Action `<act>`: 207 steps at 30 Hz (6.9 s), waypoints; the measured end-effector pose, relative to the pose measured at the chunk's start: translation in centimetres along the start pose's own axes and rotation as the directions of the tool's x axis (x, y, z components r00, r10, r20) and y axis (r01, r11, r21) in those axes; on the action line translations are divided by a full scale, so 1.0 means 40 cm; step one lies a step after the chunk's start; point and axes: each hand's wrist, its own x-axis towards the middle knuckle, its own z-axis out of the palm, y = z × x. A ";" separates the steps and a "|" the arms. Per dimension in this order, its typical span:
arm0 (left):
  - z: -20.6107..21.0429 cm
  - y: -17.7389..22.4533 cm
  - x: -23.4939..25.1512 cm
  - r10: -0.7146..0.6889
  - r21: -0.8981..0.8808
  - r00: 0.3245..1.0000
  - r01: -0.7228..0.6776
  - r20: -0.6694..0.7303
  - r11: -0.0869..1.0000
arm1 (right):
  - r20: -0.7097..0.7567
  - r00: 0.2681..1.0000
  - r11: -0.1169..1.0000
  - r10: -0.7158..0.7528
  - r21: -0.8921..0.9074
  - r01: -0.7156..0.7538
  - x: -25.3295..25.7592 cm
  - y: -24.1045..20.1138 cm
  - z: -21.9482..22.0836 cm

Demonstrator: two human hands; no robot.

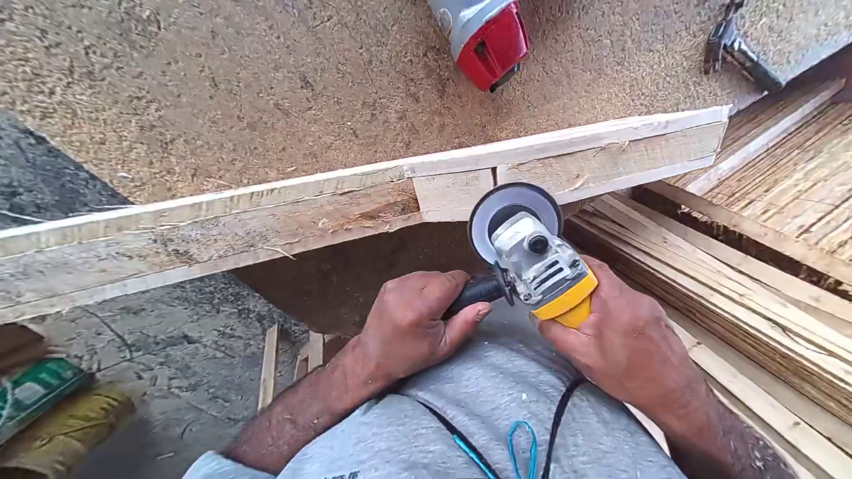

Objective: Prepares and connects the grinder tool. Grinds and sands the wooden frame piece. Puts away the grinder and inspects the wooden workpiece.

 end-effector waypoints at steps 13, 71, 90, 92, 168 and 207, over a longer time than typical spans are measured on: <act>0.025 0.022 0.058 0.009 -0.069 0.999 -0.007 0.031 0.998 | 0.004 0.998 0.998 0.061 -0.013 -0.061 0.004 0.033 -0.048; -0.034 -0.070 -0.036 -0.024 -0.097 1.000 0.024 0.001 0.995 | 0.017 0.998 0.995 -0.059 -0.082 0.061 0.026 -0.079 0.015; -0.092 -0.059 -0.021 -0.102 0.016 0.994 0.102 -0.027 0.995 | 0.089 0.995 0.998 -0.054 -0.014 0.055 0.086 -0.101 0.008; -0.075 -0.046 0.009 -0.084 -0.007 0.996 0.084 -0.023 0.996 | 0.072 0.997 1.000 -0.014 -0.005 0.014 0.078 -0.078 -0.007; 0.151 0.171 0.353 -0.070 0.259 0.994 0.047 0.079 0.965 | 0.037 0.984 0.956 0.173 0.235 -0.177 0.117 0.326 -0.132; 0.103 0.066 0.002 -0.112 0.018 0.978 0.117 -0.177 0.993 | 0.035 0.997 0.995 -0.073 -0.061 0.075 0.020 0.076 -0.041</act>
